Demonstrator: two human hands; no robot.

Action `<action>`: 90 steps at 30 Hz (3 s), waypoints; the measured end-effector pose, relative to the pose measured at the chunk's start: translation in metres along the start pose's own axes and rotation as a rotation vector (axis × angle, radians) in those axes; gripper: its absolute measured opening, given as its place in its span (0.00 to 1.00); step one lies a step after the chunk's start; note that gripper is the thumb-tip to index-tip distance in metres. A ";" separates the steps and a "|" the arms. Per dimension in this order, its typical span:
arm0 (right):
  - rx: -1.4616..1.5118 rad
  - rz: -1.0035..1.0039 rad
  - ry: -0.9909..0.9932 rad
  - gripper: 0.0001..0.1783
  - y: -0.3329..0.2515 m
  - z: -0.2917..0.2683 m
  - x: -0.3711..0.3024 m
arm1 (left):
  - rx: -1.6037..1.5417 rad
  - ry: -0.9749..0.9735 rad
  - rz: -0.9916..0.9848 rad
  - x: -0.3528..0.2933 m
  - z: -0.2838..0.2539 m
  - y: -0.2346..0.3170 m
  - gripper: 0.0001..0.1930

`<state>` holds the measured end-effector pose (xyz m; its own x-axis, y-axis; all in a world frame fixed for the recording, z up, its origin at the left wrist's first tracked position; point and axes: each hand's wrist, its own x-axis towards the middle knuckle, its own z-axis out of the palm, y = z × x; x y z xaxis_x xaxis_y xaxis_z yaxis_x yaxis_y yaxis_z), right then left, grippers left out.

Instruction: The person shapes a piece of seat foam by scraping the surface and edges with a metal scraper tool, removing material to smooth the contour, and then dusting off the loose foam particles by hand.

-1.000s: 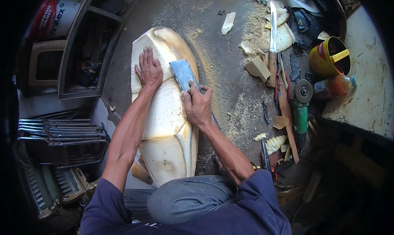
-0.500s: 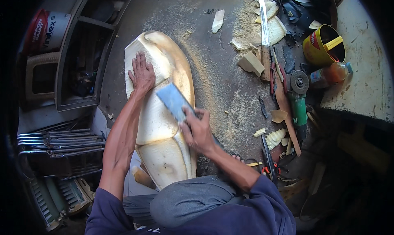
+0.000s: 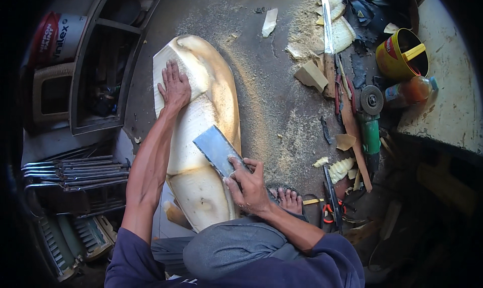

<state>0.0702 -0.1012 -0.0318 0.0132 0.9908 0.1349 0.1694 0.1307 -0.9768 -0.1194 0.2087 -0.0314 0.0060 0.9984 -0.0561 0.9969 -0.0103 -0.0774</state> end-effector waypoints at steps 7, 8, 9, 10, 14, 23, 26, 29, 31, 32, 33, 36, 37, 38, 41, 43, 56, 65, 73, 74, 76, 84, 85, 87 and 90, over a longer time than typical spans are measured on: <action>0.058 0.270 0.124 0.24 0.043 0.017 0.102 | -0.033 -0.026 -0.003 -0.006 0.011 -0.010 0.35; 0.096 0.275 0.104 0.21 0.042 0.016 0.107 | -0.026 -0.023 -0.008 -0.003 0.008 -0.013 0.35; -0.029 0.044 0.074 0.22 0.042 0.018 0.071 | -0.018 -0.020 -0.014 -0.002 0.006 -0.015 0.35; -0.015 -0.063 0.059 0.23 0.033 0.018 0.039 | -0.032 -0.040 -0.041 0.001 0.003 -0.015 0.35; -0.059 0.003 0.049 0.25 0.015 0.003 0.022 | -0.036 0.011 -0.004 0.003 -0.001 -0.004 0.35; 0.015 -0.037 0.057 0.14 0.018 0.013 0.031 | 0.011 -0.071 -0.082 0.005 -0.009 -0.015 0.36; -0.038 -0.031 -0.035 0.25 0.004 -0.010 0.006 | 0.024 -0.112 -0.061 0.003 -0.015 0.011 0.35; 0.042 0.179 0.032 0.25 0.050 0.006 0.096 | -0.025 -0.150 -0.083 0.002 -0.014 0.009 0.36; 0.015 0.284 0.093 0.25 0.062 0.005 0.143 | -0.031 -0.160 -0.096 0.000 -0.012 0.007 0.36; 0.017 0.292 0.086 0.25 0.056 0.004 0.134 | -0.031 -0.144 -0.085 0.001 -0.013 0.006 0.36; 0.058 0.272 0.026 0.24 0.047 0.002 0.115 | -0.033 -0.130 -0.072 -0.002 -0.012 0.005 0.36; 0.012 -0.108 0.011 0.18 0.021 0.007 0.027 | -0.015 -0.134 -0.104 0.003 -0.016 -0.003 0.37; 0.049 -0.078 0.038 0.15 0.001 0.004 0.005 | -0.012 -0.142 -0.108 0.002 -0.016 -0.003 0.37; 0.021 -0.072 0.030 0.14 0.001 0.004 0.006 | -0.010 -0.115 -0.098 0.001 -0.017 -0.004 0.37; -0.077 -0.002 0.067 0.14 0.037 0.007 0.074 | -0.038 -0.117 -0.083 -0.003 -0.013 0.007 0.37; 0.018 0.256 0.094 0.16 0.060 0.016 0.134 | -0.051 -0.119 -0.089 0.005 -0.009 0.008 0.36; -0.037 0.183 0.124 0.19 0.060 0.012 0.132 | -0.053 -0.118 -0.058 0.009 -0.006 0.002 0.37; -0.092 -0.043 0.020 0.27 0.021 0.008 0.037 | -0.031 -0.068 -0.051 0.000 -0.012 -0.009 0.37; -0.069 -0.033 0.032 0.25 0.037 0.026 0.069 | -0.048 -0.087 -0.090 -0.003 -0.006 -0.021 0.37; -0.064 -0.061 0.067 0.26 0.025 0.019 0.036 | -0.051 -0.081 -0.074 -0.002 -0.007 -0.013 0.37; -0.102 -0.025 0.050 0.27 0.019 0.013 0.028 | -0.047 -0.051 -0.057 -0.001 -0.009 -0.008 0.37; -0.004 0.253 0.061 0.18 0.051 0.031 0.149 | -0.049 -0.072 -0.052 -0.008 0.002 -0.014 0.36; -0.103 0.016 0.043 0.19 0.042 0.035 0.108 | -0.045 -0.052 -0.076 -0.004 -0.003 -0.022 0.36; -0.100 -0.104 0.082 0.26 0.011 0.021 0.036 | -0.048 -0.026 -0.067 -0.007 -0.004 -0.020 0.36; -0.077 0.040 0.083 0.24 0.022 0.020 0.070 | -0.049 -0.018 -0.028 -0.005 -0.008 -0.011 0.36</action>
<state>0.0553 -0.0282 -0.0469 0.1029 0.9883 0.1124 0.2425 0.0847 -0.9665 -0.1293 0.2047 -0.0222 -0.0233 0.9971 -0.0728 0.9993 0.0212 -0.0300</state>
